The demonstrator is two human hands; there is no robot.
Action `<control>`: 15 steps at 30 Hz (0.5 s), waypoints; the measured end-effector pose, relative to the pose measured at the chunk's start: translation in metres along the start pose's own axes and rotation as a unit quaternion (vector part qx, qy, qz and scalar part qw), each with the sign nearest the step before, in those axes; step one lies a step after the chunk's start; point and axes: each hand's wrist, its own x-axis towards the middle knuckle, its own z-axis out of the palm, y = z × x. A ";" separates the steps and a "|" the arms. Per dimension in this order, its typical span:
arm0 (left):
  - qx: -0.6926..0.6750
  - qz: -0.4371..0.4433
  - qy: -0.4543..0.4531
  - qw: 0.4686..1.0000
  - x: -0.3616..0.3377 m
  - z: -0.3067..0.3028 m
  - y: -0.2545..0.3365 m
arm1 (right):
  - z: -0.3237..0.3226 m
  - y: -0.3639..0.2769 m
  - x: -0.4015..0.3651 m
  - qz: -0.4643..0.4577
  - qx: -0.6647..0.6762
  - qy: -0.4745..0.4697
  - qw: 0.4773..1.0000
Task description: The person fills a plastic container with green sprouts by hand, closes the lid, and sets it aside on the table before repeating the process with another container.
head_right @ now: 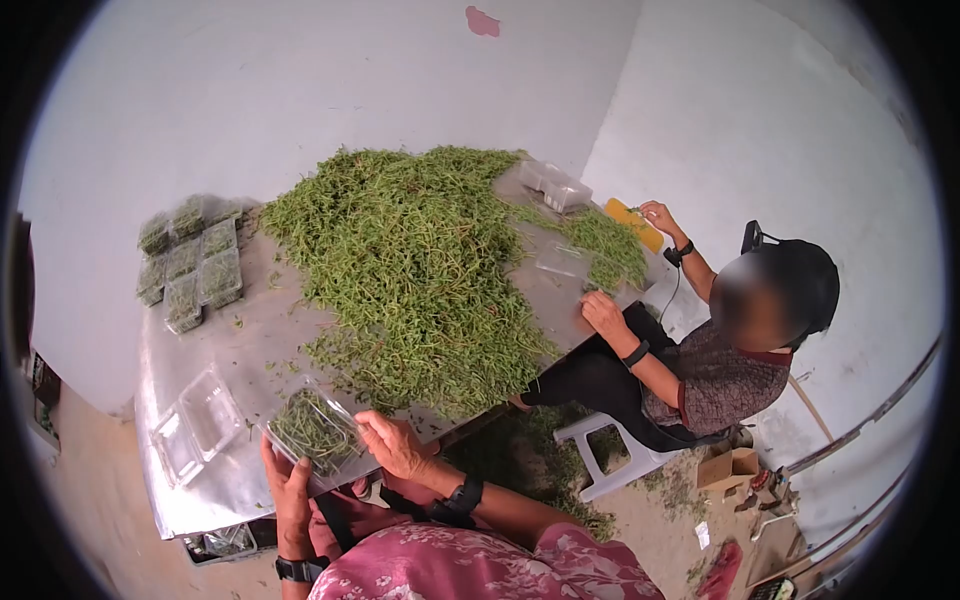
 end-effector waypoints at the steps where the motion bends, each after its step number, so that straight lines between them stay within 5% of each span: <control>1: 0.002 0.005 -0.002 1.000 0.000 0.000 0.000 | -0.001 -0.001 0.000 0.010 0.001 -0.008 1.000; 15: 0.005 0.000 -0.005 1.000 0.000 -0.001 -0.001 | 0.001 -0.003 -0.001 -0.023 -0.036 0.017 0.999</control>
